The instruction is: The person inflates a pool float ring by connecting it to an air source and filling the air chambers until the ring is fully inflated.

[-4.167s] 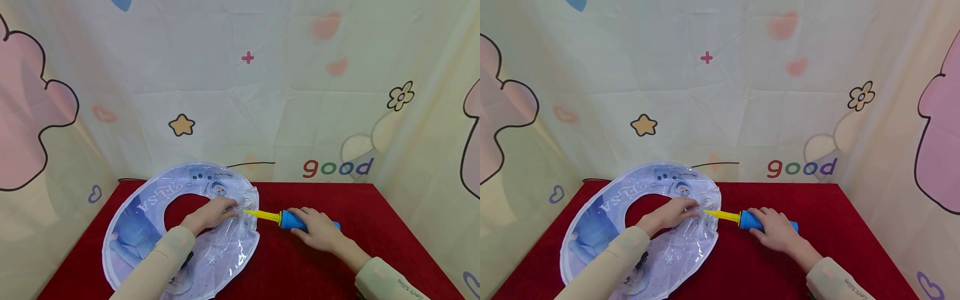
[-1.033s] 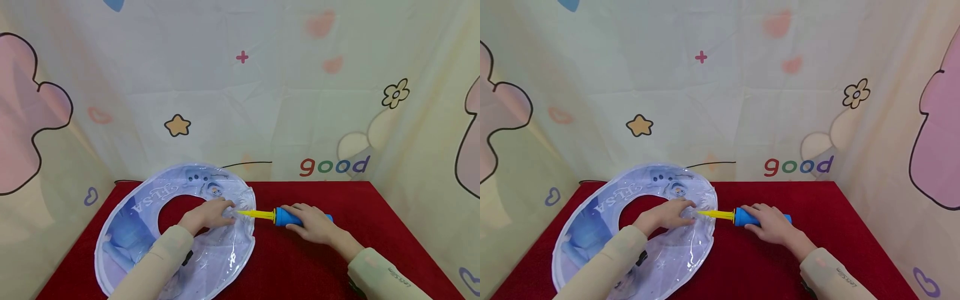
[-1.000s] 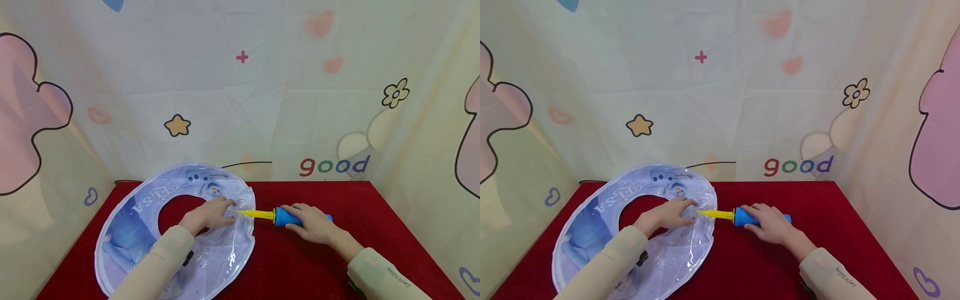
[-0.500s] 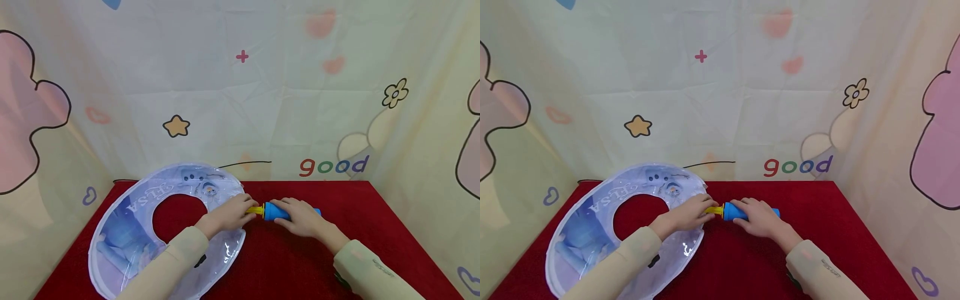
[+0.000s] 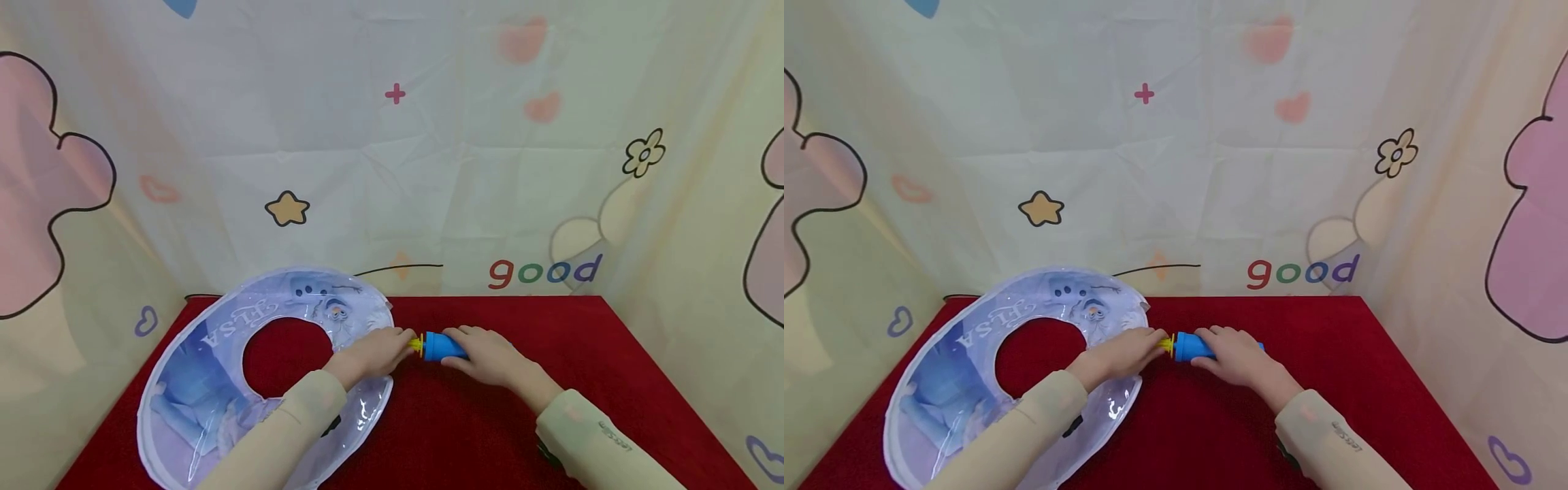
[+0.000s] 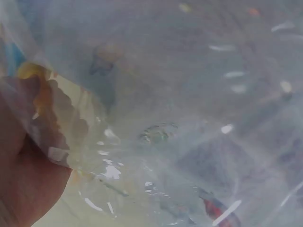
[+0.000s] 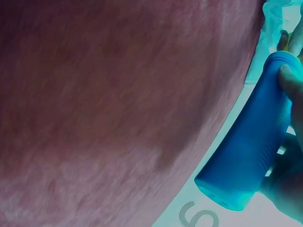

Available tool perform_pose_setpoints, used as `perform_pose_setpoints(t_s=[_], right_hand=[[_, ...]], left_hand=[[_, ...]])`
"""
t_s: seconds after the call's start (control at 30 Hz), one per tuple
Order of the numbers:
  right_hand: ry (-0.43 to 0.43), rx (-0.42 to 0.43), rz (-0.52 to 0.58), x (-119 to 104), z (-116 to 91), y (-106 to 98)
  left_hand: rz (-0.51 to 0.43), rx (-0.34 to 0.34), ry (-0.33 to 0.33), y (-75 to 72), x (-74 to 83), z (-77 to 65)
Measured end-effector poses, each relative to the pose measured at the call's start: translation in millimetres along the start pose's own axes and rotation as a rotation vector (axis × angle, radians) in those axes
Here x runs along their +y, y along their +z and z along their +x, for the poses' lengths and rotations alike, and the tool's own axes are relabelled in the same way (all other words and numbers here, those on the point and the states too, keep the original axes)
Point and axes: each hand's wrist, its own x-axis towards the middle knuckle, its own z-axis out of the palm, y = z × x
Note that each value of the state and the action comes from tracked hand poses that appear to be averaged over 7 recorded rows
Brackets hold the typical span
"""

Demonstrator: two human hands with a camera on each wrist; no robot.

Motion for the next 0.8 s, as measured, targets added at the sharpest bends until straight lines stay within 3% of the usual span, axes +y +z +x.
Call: perform_pose_setpoints(t_s=[0.17,0.4,0.8], right_hand=[[0.045,-0.018,-0.045,19.4,-9.6,-3.5],[0.072,0.044,-0.090,50.7,-23.2,-9.0],[0.152,0.108,-0.107,74.5,-35.2,-23.3]], left_hand=[[0.035,0.057,0.022,5.1,-6.0,2.4],[0.033,0.126,0.047,1.0,-16.5,-1.0],[-0.094,0.124,0.008,-6.9,-25.3,-9.7]])
